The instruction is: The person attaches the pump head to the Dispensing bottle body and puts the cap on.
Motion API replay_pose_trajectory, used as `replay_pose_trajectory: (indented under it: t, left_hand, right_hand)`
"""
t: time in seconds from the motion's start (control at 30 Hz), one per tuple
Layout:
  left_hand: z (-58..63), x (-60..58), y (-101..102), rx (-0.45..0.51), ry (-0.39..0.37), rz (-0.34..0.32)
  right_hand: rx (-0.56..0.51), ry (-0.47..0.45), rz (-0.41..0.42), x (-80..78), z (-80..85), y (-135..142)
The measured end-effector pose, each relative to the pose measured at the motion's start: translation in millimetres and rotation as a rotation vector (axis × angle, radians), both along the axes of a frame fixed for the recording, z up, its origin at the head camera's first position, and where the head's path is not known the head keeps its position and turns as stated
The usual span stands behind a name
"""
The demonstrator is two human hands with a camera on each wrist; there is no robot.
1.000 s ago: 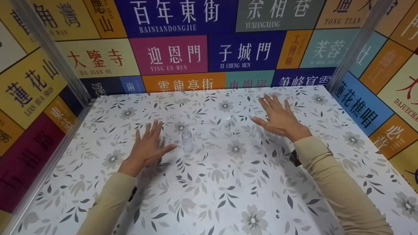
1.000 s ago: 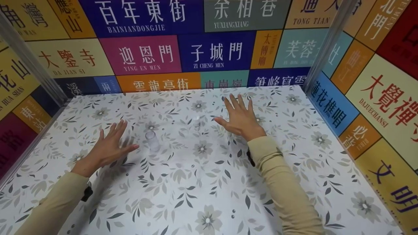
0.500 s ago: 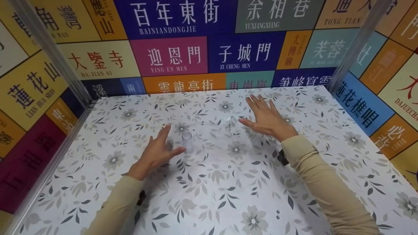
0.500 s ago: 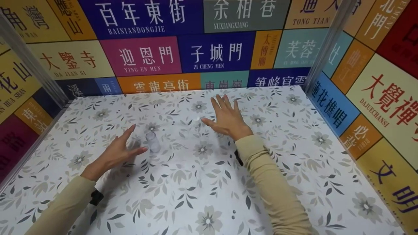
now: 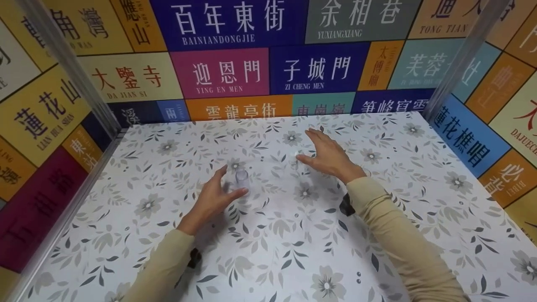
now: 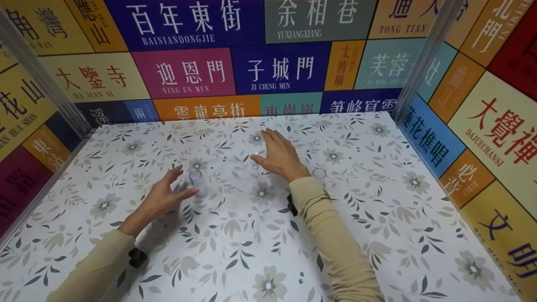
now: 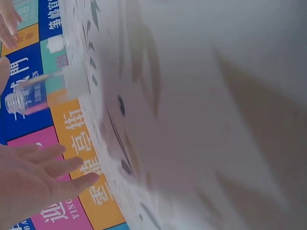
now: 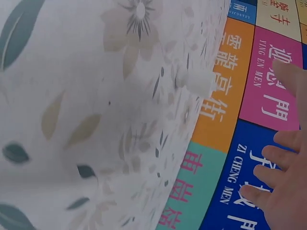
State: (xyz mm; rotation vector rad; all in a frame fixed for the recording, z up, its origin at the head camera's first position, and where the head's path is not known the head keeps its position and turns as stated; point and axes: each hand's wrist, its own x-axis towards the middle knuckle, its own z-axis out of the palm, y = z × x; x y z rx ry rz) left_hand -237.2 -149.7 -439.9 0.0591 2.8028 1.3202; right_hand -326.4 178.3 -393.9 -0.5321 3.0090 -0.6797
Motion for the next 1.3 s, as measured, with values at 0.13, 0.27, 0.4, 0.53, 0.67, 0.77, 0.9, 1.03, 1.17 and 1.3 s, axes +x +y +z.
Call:
replay_pose_trajectory:
  t: [0.13,0.27,0.4,0.53,0.67,0.77,0.9,1.03,1.17,1.3]
  left_hand:
    - [-1.9,-1.0,7.1,0.047,0.048,0.010]
    - [-2.5,-2.2,13.1,0.098,0.064,0.044]
    - [-3.6,-4.5,17.4,0.163,0.045,0.076]
    - [-6.6,-6.0,20.5,0.214,0.034,0.105]
    - [-9.6,-7.3,23.0,0.231,0.043,0.152]
    - [-10.4,-8.2,26.2,0.236,0.048,0.181]
    - [-9.3,-9.5,31.8,0.261,0.048,0.196]
    - [-7.9,-10.3,34.3,0.292,0.055,0.198]
    - [-6.6,-10.8,36.7,0.328,0.059,0.211]
    - [-6.5,-11.3,39.5,0.356,0.061,0.215]
  right_hand:
    - [-0.082,-0.009,-0.031,-2.2,-6.6,-5.1]
    - [-0.165,-0.030,-0.069,-6.5,-12.2,-10.0]
    - [-0.238,-0.078,-0.121,-10.6,-17.0,-15.0]
    - [-0.296,-0.146,-0.169,-14.4,-21.6,-19.8]
    - [-0.332,-0.234,-0.190,-17.2,-25.1,-23.9]
    - [-0.335,-0.301,-0.203,-17.7,-26.6,-26.4]
    - [-0.339,-0.337,-0.232,-19.7,-27.1,-28.2]
    - [-0.375,-0.342,-0.261,-23.7,-29.2,-31.7]
    - [-0.409,-0.361,-0.266,-24.8,-31.7,-37.0]
    - [-0.434,-0.368,-0.272,-24.7,-35.1,-42.0]
